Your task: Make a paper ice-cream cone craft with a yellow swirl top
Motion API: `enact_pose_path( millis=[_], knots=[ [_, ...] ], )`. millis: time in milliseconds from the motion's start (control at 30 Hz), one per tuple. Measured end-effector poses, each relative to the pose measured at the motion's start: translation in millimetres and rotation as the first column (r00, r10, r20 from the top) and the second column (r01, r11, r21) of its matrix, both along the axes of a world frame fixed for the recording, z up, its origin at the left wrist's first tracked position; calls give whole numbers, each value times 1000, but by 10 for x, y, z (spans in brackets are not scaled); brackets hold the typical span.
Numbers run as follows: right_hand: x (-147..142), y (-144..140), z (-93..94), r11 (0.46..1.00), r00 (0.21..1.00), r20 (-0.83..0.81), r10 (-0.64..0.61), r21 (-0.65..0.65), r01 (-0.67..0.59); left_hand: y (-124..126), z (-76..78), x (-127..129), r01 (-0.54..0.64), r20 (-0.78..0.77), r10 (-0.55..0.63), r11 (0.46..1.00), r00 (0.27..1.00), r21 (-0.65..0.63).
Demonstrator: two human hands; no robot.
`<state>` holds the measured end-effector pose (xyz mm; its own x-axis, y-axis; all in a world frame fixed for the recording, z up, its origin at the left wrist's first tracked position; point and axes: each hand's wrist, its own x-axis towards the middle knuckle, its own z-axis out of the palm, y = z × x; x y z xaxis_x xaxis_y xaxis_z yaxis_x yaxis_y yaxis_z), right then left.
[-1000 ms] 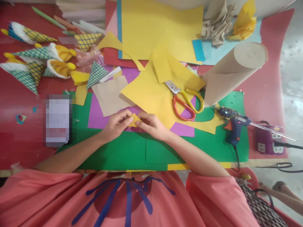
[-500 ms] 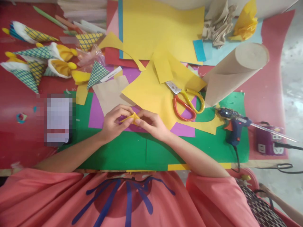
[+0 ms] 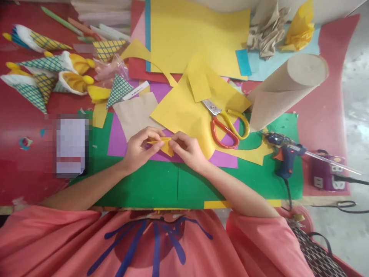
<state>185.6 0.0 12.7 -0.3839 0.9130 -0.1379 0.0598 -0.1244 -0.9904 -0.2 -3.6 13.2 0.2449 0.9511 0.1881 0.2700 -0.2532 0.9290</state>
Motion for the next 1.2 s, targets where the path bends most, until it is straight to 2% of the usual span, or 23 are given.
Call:
enact_pose_path(
  millis=[233, 500, 633, 767, 933, 1200],
  knots=[
    [-32, 12, 9, 998, 992, -121, -26, -60, 19, -6, -17, 7, 11, 35, -7, 995, 999, -100],
    [-29, 14, 24, 995, 990, -98, -100, -35, 97, -10, -4, 24, -38, 64, 46, 993, 997, -113],
    [-29, 16, 29, 990, 987, -83, -137, -38, 134, -4, 11, 18, -35, 17, 38, 989, 999, -144],
    [-23, 31, 24, 993, 990, -88, -107, -62, 101, -9, 7, 10, -44, -25, 41, 990, 999, -133],
    [0, 40, 36, 999, 1000, -3, -24, -45, 23, -15, -18, 4, -39, -17, 38, 994, 999, -102],
    [-7, 29, 21, 999, 1000, 18, -24, -27, 25, -18, -8, 5, -20, -42, 16, 996, 999, -89]
  ],
)
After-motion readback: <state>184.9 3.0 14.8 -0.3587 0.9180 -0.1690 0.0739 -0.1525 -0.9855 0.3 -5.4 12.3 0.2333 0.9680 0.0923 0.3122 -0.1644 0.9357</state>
